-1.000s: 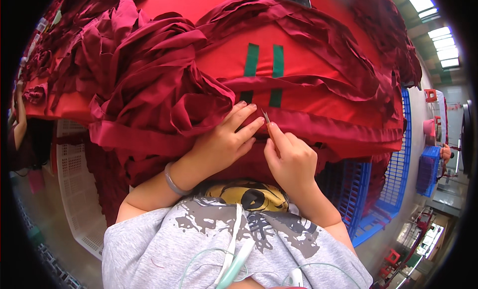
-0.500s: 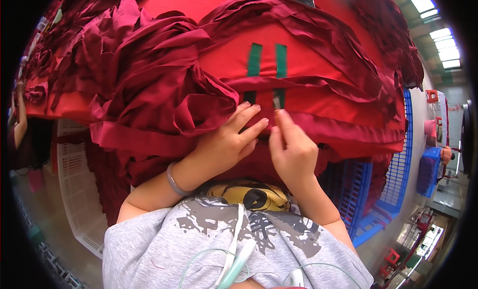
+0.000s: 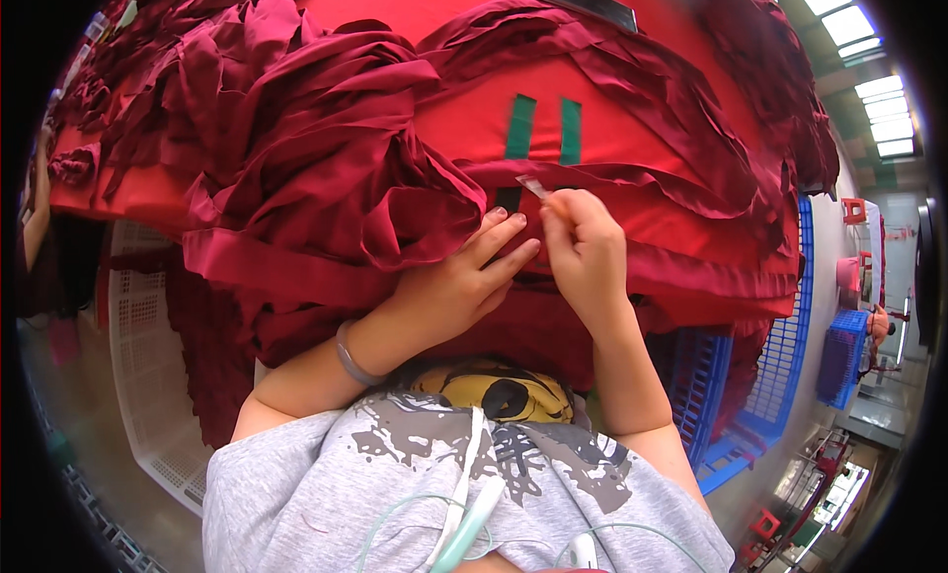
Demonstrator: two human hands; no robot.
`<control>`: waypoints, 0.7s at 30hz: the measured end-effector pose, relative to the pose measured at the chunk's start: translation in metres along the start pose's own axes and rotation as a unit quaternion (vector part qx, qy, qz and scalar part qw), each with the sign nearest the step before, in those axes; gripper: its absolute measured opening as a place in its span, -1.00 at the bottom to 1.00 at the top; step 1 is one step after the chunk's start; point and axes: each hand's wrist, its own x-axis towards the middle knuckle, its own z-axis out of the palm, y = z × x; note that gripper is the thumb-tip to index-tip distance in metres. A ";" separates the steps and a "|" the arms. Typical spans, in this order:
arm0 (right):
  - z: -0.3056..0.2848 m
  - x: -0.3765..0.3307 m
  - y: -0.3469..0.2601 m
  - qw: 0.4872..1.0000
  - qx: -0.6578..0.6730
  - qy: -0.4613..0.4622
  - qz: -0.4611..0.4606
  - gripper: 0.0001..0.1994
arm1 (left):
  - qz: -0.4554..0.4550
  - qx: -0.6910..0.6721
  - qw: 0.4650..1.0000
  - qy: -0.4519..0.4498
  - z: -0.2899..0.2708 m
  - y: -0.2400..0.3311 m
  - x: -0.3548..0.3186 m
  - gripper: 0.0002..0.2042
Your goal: The person uses a small blade to cut strips of maroon fabric on a workbench. They repeatedly pick up a strip, position it, and slice it into smaller pieces, placing the cut sections back onto the pile.
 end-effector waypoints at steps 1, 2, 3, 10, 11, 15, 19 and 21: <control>-0.005 -0.001 -0.002 1.000 0.013 0.015 0.014 -0.94 | 0.002 0.023 1.000 0.005 -0.002 -0.001 -0.002 -0.52; -0.010 -0.001 -0.002 0.999 0.025 0.031 0.028 -0.94 | 0.005 0.045 0.999 0.009 -0.006 -0.001 -0.004 -0.53; -0.013 -0.003 0.002 0.999 0.019 0.037 0.026 -0.93 | 0.008 0.066 0.998 0.011 -0.009 -0.002 -0.007 -0.53; -0.004 -0.009 0.000 0.999 0.038 -0.011 -0.031 -0.86 | -0.016 0.071 0.997 0.028 -0.008 -0.005 -0.014 -0.58; 0.000 -0.008 0.001 0.999 0.027 -0.025 -0.032 -0.86 | -0.007 0.062 0.998 0.022 -0.010 -0.004 -0.012 -0.57; 0.007 -0.004 0.001 0.994 -0.064 -0.060 -0.069 -0.86 | -0.002 0.057 0.998 0.017 -0.011 -0.005 -0.012 -0.56; 0.009 -0.004 -0.001 0.997 0.076 -0.027 0.001 -0.88 | -0.012 0.050 0.999 0.008 -0.011 -0.006 -0.012 -0.56; 0.007 -0.006 -0.001 0.994 0.105 -0.022 0.020 -0.88 | -0.010 0.049 0.999 0.013 -0.010 -0.006 -0.011 -0.56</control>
